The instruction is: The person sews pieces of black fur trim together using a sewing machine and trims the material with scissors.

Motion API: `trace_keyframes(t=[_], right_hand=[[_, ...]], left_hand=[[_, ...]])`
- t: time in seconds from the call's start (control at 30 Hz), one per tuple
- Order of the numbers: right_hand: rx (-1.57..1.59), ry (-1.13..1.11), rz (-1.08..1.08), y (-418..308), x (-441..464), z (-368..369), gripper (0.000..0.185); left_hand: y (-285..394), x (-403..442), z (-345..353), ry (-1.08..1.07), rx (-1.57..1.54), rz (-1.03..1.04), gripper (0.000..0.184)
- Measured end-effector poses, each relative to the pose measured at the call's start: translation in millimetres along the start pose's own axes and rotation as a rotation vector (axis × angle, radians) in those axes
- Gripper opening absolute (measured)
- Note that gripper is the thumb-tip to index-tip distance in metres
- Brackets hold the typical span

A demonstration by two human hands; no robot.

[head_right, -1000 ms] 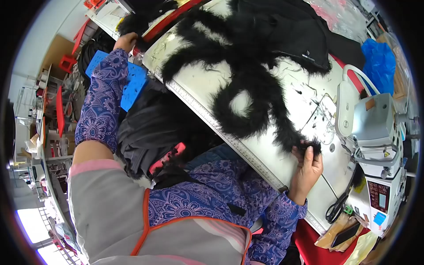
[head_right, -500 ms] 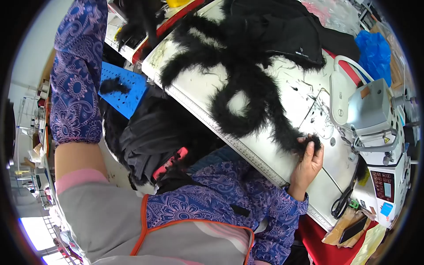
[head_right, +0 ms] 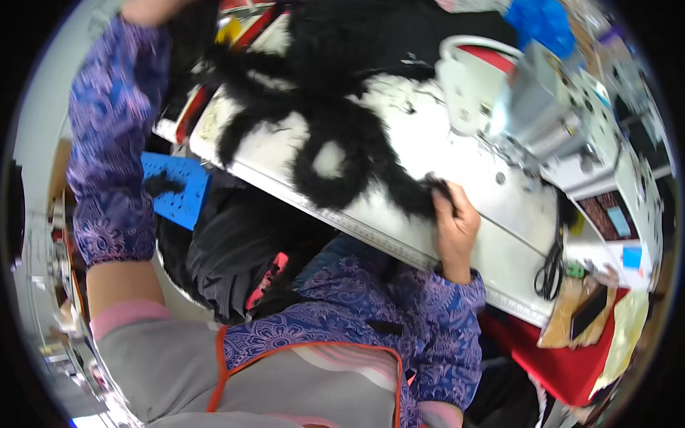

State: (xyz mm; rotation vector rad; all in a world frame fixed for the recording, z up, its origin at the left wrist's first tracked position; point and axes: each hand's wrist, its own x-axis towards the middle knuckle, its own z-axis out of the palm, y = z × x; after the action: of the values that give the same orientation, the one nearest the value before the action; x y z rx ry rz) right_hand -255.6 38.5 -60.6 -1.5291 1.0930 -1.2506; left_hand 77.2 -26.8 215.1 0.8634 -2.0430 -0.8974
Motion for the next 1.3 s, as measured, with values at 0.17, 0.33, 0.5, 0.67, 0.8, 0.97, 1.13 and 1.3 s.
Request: trace_keyframes(t=[0.17,0.33,0.5,0.67,0.8,0.97,1.13,1.3], right_hand=[[0.123,0.028,0.011,-0.8,0.2,2.6,0.017],[0.080,0.013,-0.007,1.6,1.8,5.1,0.018],[-0.074,-0.095,-0.099,-9.4,5.3,10.3,0.015],[-0.045,-0.119,-0.129,-0.7,6.8,12.7,0.017],[-0.071,-0.074,-0.138,-5.6,5.5,15.2,0.017],[-0.242,0.038,-0.182,-6.0,1.9,4.7,0.014],[-0.115,0.039,-0.097,-4.6,6.2,4.3,0.014],[0.059,0.113,0.139,-2.1,7.8,14.1,0.031]], left_hand=[[-116.7,-34.2,51.9,-0.460,0.547,-0.150,0.043],[-163.5,-38.5,84.5,-0.281,0.846,-0.024,0.036],[-185.5,31.0,178.9,0.176,0.585,0.152,0.023],[-256.4,118.1,236.6,0.266,0.417,0.077,0.030],[-278.9,138.1,257.1,0.116,0.534,0.027,0.030],[-247.9,84.8,221.2,0.056,0.527,0.040,0.026],[-207.2,17.2,190.1,0.028,0.637,0.224,0.021],[-163.5,-9.5,210.9,-0.056,0.611,0.161,0.020]])
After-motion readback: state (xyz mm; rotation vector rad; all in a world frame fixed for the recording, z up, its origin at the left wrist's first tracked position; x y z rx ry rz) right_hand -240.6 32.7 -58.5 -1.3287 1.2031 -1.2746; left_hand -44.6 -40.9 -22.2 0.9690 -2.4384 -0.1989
